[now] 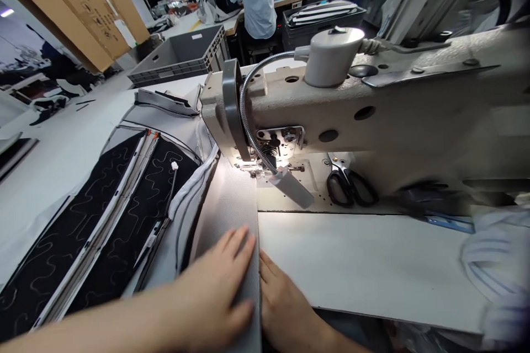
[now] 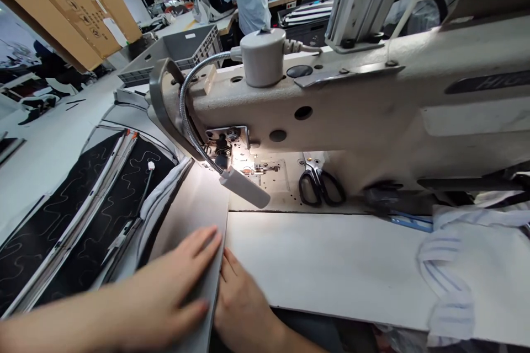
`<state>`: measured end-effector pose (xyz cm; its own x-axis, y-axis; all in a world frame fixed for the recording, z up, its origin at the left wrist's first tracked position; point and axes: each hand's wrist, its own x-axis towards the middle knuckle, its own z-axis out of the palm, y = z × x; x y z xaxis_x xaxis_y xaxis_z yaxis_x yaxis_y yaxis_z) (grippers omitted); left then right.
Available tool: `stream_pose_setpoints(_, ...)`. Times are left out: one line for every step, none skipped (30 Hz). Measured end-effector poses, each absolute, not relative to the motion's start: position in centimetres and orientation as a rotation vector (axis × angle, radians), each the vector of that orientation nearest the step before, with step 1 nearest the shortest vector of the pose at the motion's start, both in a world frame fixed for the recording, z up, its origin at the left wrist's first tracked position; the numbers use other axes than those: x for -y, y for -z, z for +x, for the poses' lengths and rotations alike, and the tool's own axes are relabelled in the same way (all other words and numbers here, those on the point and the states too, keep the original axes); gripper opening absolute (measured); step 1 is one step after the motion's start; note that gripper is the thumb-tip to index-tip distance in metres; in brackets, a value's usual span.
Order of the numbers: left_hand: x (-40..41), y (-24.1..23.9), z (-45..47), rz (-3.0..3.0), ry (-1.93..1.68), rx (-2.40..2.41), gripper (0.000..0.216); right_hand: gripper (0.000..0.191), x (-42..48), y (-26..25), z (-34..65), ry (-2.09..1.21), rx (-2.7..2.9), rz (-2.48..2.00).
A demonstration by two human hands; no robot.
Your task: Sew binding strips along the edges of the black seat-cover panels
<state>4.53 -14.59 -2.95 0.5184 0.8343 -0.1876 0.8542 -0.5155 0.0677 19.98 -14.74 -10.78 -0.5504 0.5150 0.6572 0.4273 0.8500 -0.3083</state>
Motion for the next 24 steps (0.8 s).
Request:
stream_pose_setpoints(17.3,4.5,4.2,2.698,0.072,-1.484,0.086,0.037,14.8,11.0,20.0,-0.15,2.239,-0.667)
stream_pose_setpoints(19.9,6.2,3.9,2.754,-0.017,-1.583,0.088,0.038,14.9,11.2,20.0,-0.16,2.25,-0.646)
stream_pose_setpoints(22.0,7.7,3.8,2.749,-0.016,-1.713,0.087,0.038,15.0,11.4,20.0,-0.167,2.258,-0.622)
stream_pose_setpoints(23.6,9.1,3.7,2.733,-0.039,-1.802,0.087,0.038,15.1,11.5,19.9,-0.181,2.258,-0.602)
stream_pose_setpoints(24.7,10.2,3.6,2.711,-0.071,-1.89,0.087,0.037,15.2,11.6,19.9,-0.203,2.252,-0.588)
stream_pose_setpoints(25.3,10.9,3.4,2.676,-0.095,-1.956,0.087,0.036,15.2,11.6,19.9,-0.225,2.246,-0.573)
stream_pose_setpoints(25.4,11.2,3.2,2.646,-0.132,-1.989,0.087,0.034,15.2,11.5,20.0,-0.238,2.247,-0.557)
stream_pose_setpoints(25.2,11.1,2.9,2.62,-0.172,-1.995,0.087,0.033,15.2,11.3,20.1,-0.242,2.259,-0.54)
stream_pose_setpoints(24.8,10.7,2.5,2.6,-0.207,-1.977,0.086,0.031,15.3,11.2,20.2,-0.237,2.273,-0.522)
stream_pose_setpoints(24.3,10.1,2.0,2.59,-0.237,-1.941,0.085,0.029,15.3,11.0,20.3,-0.228,2.288,-0.505)
stream_pose_setpoints(23.8,9.5,1.6,2.589,-0.259,-1.893,0.084,0.027,15.3,10.8,20.5,-0.217,2.307,-0.487)
stream_pose_setpoints(23.4,8.8,1.2,2.596,-0.268,-1.843,0.083,0.025,15.3,10.7,20.6,-0.208,2.321,-0.469)
stream_pose_setpoints(23.0,8.3,0.8,2.605,-0.264,-1.803,0.082,0.023,15.3,10.7,20.6,-0.203,2.325,-0.465)
stream_pose_setpoints(22.7,7.9,0.6,2.616,-0.25,-1.771,0.082,0.022,15.3,10.7,20.7,-0.197,2.321,-0.466)
stream_pose_setpoints(22.4,7.6,0.4,2.626,-0.231,-1.744,0.083,0.022,15.4,10.8,20.7,-0.19,2.317,-0.469)
stream_pose_setpoints(22.2,7.5,0.4,2.643,-0.219,-1.719,0.084,0.021,15.4,10.9,20.6,-0.182,2.308,-0.474)
stream_pose_setpoints(21.9,7.6,0.3,2.662,-0.215,-1.697,0.085,0.02,15.4,10.9,20.6,-0.173,2.299,-0.478)
stream_pose_setpoints(21.6,7.7,0.4,2.679,-0.215,-1.681,0.087,0.02,15.4,11.0,20.6,-0.168,2.296,-0.482)
stream_pose_setpoints(21.2,7.9,0.4,2.688,-0.213,-1.669,0.088,0.019,15.4,11.1,20.5,-0.167,2.302,-0.483)
stream_pose_setpoints(20.8,8.1,0.5,2.693,-0.215,-1.664,0.089,0.018,15.4,11.1,20.5,-0.167,2.31,-0.482)
stream_pose_setpoints(20.3,8.2,0.6,2.691,-0.219,-1.668,0.091,0.018,15.4,11.2,20.6,-0.167,2.313,-0.484)
stream_pose_setpoints(19.9,8.3,0.8,2.68,-0.224,-1.68,0.092,0.017,15.3,11.2,20.6,-0.168,2.314,-0.487)
stream_pose_setpoints(19.4,8.3,0.9,2.666,-0.231,-1.696,0.093,0.018,15.3,11.2,20.6,-0.171,2.314,-0.487)
stream_pose_setpoints(18.9,8.3,1.0,2.655,-0.246,-1.708,0.094,0.018,15.3,11.2,20.6,-0.176,2.305,-0.489)
